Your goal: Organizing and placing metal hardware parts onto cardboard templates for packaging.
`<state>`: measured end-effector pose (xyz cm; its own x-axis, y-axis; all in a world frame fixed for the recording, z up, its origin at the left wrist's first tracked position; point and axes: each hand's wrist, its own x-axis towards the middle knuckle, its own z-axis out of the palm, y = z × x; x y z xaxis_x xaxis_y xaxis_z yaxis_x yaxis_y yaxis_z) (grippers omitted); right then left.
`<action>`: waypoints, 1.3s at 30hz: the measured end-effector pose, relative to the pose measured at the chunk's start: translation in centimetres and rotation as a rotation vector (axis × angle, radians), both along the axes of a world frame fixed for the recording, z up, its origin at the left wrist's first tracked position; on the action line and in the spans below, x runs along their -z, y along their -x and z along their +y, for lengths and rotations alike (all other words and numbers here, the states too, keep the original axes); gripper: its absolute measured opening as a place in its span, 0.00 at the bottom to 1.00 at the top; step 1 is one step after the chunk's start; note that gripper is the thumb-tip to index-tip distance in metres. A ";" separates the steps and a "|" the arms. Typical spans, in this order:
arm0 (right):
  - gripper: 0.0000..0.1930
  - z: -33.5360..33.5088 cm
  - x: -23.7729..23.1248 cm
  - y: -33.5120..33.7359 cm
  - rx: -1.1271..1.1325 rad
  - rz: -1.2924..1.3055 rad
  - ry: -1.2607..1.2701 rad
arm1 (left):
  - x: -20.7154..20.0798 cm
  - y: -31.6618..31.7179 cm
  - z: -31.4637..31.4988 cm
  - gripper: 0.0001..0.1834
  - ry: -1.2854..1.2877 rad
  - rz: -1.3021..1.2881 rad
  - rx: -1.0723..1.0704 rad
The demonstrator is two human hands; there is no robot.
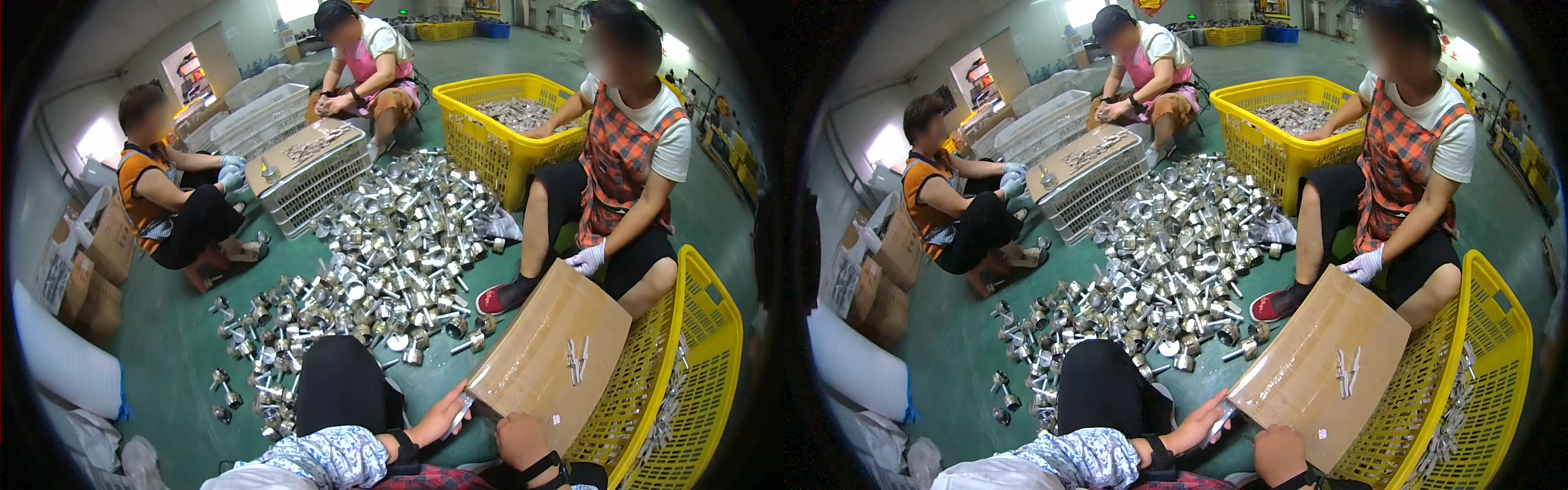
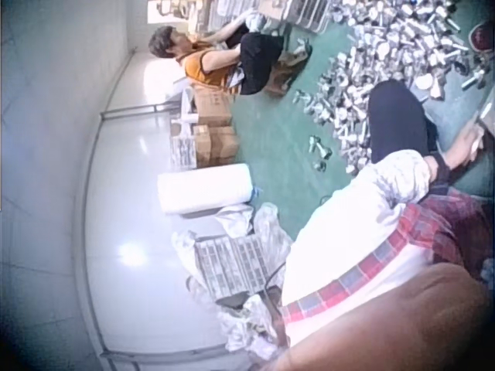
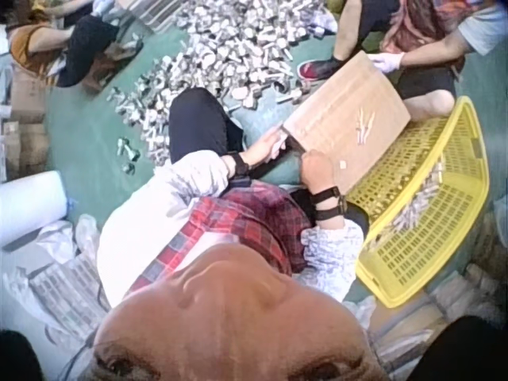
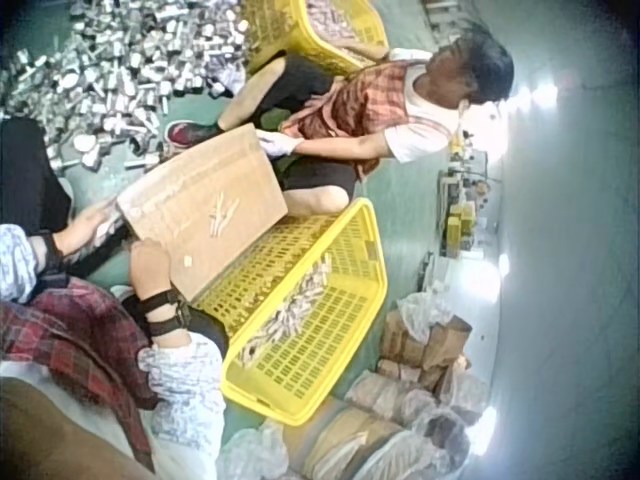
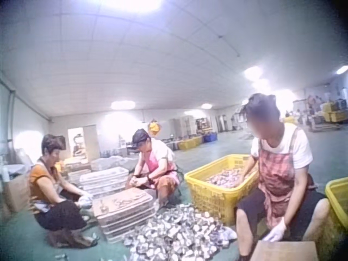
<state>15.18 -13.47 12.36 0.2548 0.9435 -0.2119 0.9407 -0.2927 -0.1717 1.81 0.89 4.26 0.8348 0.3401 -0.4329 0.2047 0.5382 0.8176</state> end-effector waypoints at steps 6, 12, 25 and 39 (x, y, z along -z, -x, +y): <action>0.09 -0.2 0.5 -0.1 0.025 -0.042 0.016 | 0.1 -0.4 0.2 0.28 -0.012 0.009 0.028; 0.09 0.2 -0.8 0.4 -0.003 -0.057 0.009 | -0.6 -0.4 0.2 0.28 0.005 0.040 0.021; 0.07 -0.6 -0.1 0.0 0.005 -0.059 -0.021 | 0.5 -0.7 -0.2 0.29 0.049 -0.007 0.029; 0.07 -0.2 -0.2 0.5 0.019 -0.021 -0.044 | 0.3 -0.3 0.1 0.30 0.030 0.003 0.024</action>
<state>14.65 -13.69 12.58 0.2767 0.9467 -0.1651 0.9385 -0.3031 -0.1655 2.14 0.99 3.96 0.8414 0.3067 -0.4449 0.2204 0.5570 0.8008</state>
